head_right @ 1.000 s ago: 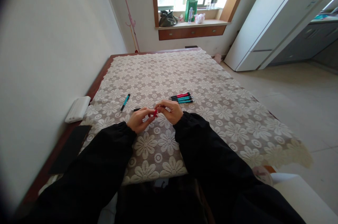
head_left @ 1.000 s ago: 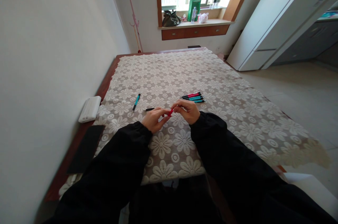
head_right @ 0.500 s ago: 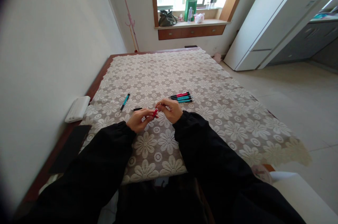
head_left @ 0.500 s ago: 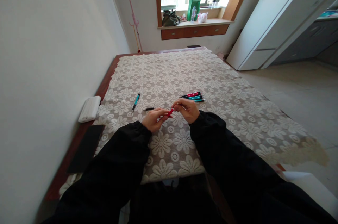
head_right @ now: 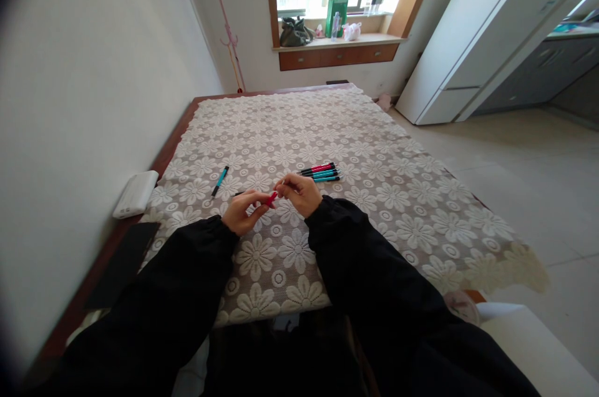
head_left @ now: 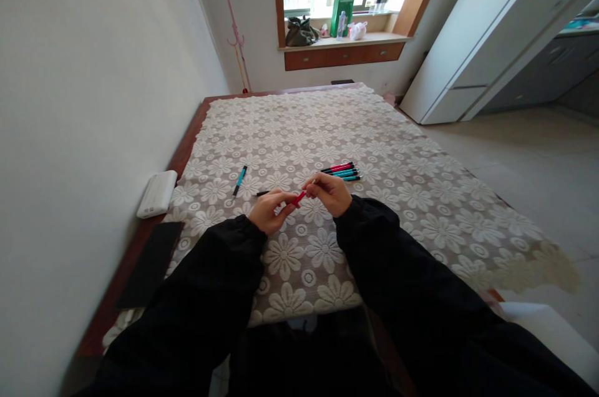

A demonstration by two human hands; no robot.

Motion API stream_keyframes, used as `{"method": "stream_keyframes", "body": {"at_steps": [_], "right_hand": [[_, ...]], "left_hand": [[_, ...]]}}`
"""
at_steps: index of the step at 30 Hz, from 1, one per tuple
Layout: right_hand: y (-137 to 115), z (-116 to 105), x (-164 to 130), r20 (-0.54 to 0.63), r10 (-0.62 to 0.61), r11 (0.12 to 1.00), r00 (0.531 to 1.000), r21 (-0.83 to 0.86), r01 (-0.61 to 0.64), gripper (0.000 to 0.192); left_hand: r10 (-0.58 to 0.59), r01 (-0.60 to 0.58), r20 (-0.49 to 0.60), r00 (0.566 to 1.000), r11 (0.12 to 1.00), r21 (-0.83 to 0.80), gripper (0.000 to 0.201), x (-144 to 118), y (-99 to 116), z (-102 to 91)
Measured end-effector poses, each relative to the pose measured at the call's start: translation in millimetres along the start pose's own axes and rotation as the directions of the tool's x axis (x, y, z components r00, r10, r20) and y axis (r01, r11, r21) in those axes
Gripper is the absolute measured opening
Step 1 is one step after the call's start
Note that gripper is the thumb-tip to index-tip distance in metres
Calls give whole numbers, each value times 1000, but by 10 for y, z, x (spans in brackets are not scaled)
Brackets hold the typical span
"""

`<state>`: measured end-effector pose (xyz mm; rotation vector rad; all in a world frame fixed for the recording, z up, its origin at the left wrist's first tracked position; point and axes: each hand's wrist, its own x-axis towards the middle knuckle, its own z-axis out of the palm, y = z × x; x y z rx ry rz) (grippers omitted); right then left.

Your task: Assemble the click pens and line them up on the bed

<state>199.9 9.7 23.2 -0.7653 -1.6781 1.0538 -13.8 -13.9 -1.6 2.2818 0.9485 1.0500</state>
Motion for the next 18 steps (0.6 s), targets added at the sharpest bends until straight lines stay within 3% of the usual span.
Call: {"method": "stream_keyframes", "body": {"at_steps": [4,11,14,18], "right_hand": [[65,9,20,-35,56,996,998,76,-53,36],[182,84,25,2,98,983,995,155,-97,37],[190,104,9,28,90,988,996,125,-93,34],[190,116,-19,46,-1,1000,999,-9,1,36]], "left_hand": [[-2,10,-114,993,997,77,16,-12,-27,9],[-11,26,-128,992,993,115,13,-13,-77,35],[-22,43,-148,989,989,140,13,-11,-74,23],[-60,95,-223,973,985,147,15,3,-36,-5]]}}
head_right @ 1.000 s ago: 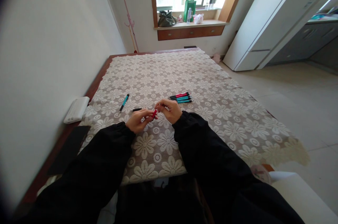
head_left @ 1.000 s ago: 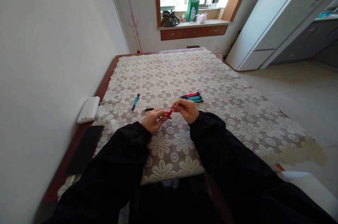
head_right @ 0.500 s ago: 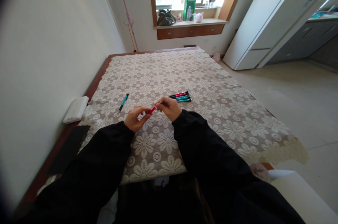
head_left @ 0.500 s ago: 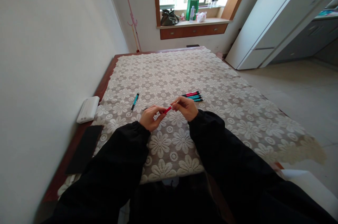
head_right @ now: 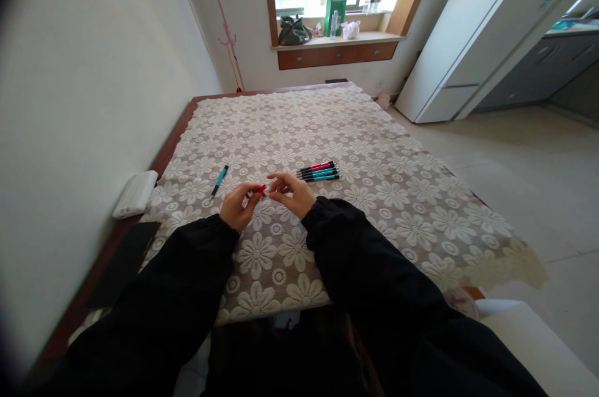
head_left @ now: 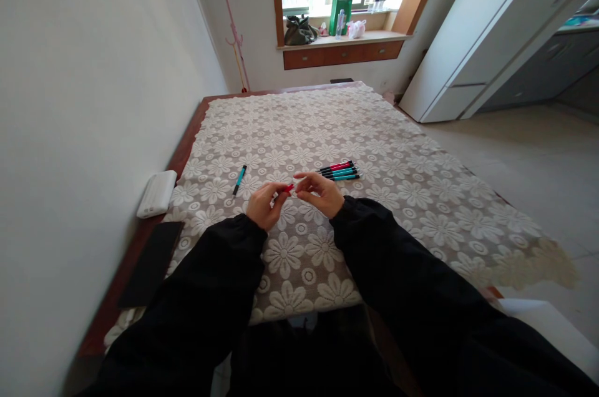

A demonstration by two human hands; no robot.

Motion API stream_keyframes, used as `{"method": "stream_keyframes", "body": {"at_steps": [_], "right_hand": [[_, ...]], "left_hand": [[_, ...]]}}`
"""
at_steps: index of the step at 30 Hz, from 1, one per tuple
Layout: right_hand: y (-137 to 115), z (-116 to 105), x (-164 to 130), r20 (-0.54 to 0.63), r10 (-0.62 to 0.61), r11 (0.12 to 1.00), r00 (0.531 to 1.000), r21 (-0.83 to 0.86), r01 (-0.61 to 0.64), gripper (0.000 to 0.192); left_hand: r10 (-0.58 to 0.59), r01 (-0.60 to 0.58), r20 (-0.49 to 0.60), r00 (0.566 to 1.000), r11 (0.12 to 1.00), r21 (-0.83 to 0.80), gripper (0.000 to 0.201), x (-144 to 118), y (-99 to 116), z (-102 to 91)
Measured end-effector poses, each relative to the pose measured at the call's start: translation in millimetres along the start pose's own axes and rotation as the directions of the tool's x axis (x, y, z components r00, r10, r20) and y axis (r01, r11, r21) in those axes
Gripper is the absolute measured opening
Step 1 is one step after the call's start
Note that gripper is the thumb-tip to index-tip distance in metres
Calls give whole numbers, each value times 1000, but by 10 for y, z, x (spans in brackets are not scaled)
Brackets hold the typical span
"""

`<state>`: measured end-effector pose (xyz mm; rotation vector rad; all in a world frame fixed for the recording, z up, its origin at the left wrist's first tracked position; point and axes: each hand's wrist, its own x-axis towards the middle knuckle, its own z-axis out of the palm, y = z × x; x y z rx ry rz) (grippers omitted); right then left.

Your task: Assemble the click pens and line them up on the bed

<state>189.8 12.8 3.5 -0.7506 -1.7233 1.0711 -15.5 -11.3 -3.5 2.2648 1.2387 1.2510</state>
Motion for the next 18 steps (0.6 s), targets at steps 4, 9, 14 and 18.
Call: {"method": "stream_keyframes", "body": {"at_steps": [4,9,14,18], "right_hand": [[74,7,-15,60,-129,960,990,-244,140,17],[188,46,-36,417,-210,788,884,-463,406,22],[204,66,-41,464,-131,677,876,-604,421,21],[187,36,-22,412,-128,651,902,-651,390,21]], "left_hand": [[-66,63,-129,989,998,-29,17,14,29,-13],[-86,77,-206,975,996,-54,19,12,24,-12],[-71,69,-207,976,998,-13,18,16,9,-15],[-71,67,-195,978,997,-25,15,26,6,-10]]}}
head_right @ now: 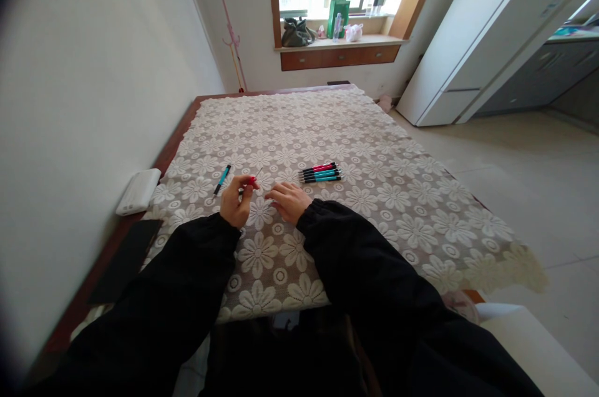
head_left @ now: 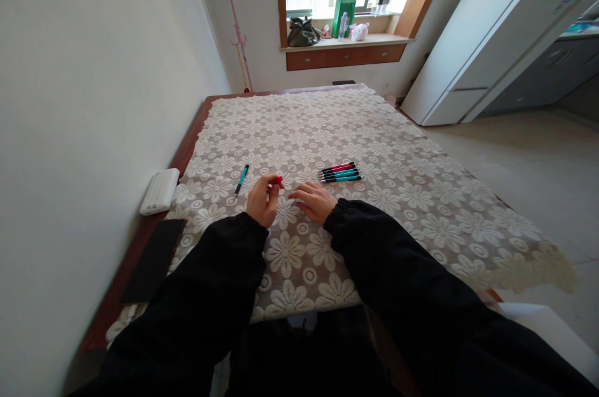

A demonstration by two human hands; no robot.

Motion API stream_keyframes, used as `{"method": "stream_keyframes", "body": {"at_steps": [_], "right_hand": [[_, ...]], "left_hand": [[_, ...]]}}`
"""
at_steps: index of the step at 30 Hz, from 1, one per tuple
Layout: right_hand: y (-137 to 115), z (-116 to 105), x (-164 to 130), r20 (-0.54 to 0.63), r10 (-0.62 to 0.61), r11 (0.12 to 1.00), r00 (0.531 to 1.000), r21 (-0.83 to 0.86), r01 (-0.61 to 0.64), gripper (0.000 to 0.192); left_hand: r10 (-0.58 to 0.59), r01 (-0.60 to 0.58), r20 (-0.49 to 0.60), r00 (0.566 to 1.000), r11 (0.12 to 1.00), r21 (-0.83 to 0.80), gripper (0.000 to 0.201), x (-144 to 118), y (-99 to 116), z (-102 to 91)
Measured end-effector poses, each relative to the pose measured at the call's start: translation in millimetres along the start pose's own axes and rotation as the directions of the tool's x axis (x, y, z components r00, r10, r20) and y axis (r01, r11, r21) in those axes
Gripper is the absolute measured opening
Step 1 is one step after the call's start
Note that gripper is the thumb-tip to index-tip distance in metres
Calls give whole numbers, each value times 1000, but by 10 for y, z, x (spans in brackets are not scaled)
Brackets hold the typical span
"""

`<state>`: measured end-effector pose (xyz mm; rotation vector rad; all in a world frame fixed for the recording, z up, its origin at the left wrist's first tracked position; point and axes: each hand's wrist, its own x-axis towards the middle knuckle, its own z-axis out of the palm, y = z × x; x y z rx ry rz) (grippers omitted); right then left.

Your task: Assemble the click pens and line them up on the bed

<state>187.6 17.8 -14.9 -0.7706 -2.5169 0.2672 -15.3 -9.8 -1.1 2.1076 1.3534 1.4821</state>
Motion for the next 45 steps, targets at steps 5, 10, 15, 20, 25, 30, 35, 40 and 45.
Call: {"method": "stream_keyframes", "body": {"at_steps": [5,10,15,20,25,30,35,40,45], "right_hand": [[4,-11,7,63,23,999,998,-28,-21,12],[-10,-39,11,41,50,999,998,8,-50,12],[50,-97,4,-220,316,927,923,280,-250,10],[135,-150,26,-358,525,759,772,607,-234,14],[148,-133,39,-325,584,674,744,705,-221,17],[131,-134,34,-326,587,678,741,698,-230,15],[138,-147,32,-340,584,706,737,660,-255,13],[106,-157,34,-334,567,719,753,646,-255,12],[75,-164,37,-331,538,738,775,630,-243,10]], "left_hand": [[-31,32,11,999,999,-39,14,0,-14,14],[-35,38,60,998,998,-45,15,1,-15,26],[-52,54,120,991,998,-16,18,13,-5,22],[-70,58,170,983,995,76,20,22,-14,16],[-73,55,192,979,994,97,21,24,-14,13],[-57,38,206,977,995,96,21,27,-5,10],[-59,41,201,978,995,95,21,27,-7,10],[-53,36,199,979,995,90,21,25,-9,12],[-41,26,191,981,996,85,21,27,1,10]]}}
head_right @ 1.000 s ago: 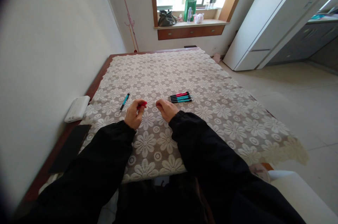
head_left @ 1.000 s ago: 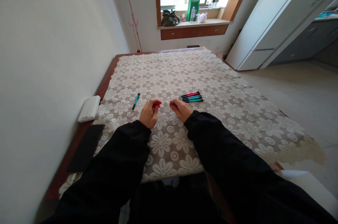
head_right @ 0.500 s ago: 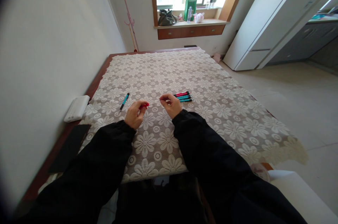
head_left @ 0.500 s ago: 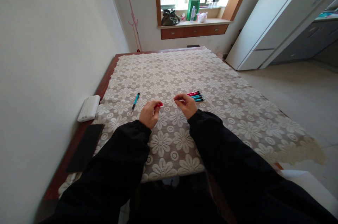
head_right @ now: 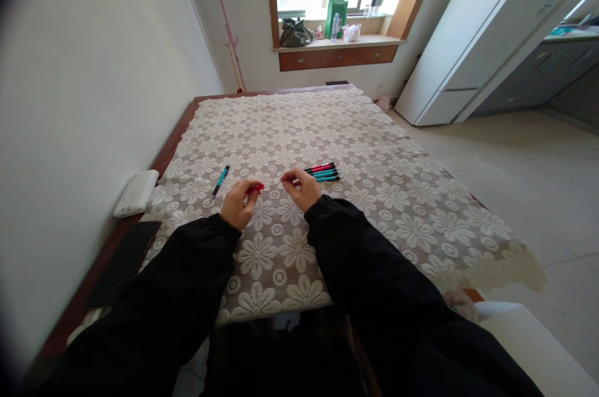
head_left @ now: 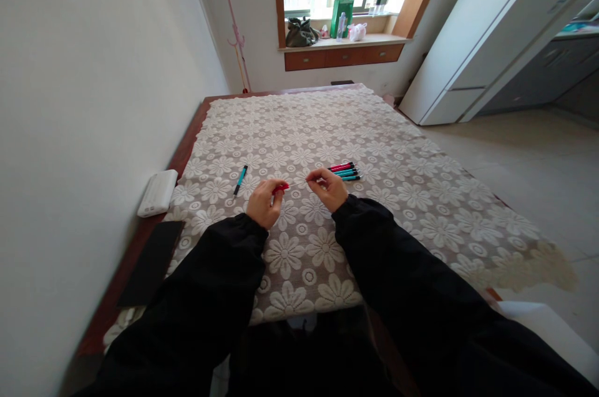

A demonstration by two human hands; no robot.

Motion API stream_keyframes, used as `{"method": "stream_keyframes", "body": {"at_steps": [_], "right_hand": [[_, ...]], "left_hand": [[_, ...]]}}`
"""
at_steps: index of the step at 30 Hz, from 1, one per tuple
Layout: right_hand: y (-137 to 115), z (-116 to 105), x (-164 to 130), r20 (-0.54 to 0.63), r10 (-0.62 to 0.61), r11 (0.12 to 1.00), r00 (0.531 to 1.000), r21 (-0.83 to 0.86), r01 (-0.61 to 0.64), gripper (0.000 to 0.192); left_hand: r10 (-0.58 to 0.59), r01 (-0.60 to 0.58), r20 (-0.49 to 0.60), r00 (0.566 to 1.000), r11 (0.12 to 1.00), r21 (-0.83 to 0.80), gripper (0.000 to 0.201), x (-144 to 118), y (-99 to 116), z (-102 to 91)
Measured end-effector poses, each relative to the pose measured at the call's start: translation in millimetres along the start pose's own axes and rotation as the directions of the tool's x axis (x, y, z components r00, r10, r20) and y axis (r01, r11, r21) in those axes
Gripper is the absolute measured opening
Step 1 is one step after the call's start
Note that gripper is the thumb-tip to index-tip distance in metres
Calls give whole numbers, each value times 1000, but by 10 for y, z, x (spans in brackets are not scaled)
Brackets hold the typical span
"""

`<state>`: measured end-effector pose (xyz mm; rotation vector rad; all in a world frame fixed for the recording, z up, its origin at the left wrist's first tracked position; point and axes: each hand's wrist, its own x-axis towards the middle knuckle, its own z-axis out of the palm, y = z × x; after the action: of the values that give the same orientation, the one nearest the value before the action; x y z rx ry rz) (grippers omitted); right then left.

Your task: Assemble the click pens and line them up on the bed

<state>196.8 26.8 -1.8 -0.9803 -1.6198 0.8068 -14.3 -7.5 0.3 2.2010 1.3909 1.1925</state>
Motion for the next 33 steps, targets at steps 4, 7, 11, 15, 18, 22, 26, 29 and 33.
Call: {"method": "stream_keyframes", "body": {"at_steps": [4,7,11,15,18,22,26,29,33], "right_hand": [[-4,-9,5,1,-10,1000,1000,3,10,10],[-14,-19,7,-10,-6,1000,1000,17,6,10],[-39,-17,-1,3,5,1000,1000,4,-5,10],[-46,-26,-3,20,0,1000,1000,-13,0,11],[-23,-54,9,-12,-1,1000,1000,-6,1,11],[-8,-66,14,-6,2,1000,1000,-10,-3,10],[-35,-42,0,26,-22,999,999,-22,23,9],[-44,-33,-1,18,-25,999,1000,-32,25,9],[-34,-27,0,36,-37,999,999,-33,38,9]], "left_hand": [[-12,12,10,1000,1000,8,21,-2,6,-4],[-19,19,14,1000,1000,0,21,-6,1,-4],[-14,14,19,1000,1000,-4,21,-7,-1,-4],[-20,20,17,1000,1000,-2,21,-2,10,-7],[-27,27,21,999,1000,7,21,1,13,-6],[-22,21,26,999,1000,5,21,1,13,-2],[-13,13,14,1000,1000,2,21,-1,18,-4],[0,0,8,1000,1000,-1,20,-2,21,-7],[13,-13,12,1000,1000,0,20,-3,24,-6]]}}
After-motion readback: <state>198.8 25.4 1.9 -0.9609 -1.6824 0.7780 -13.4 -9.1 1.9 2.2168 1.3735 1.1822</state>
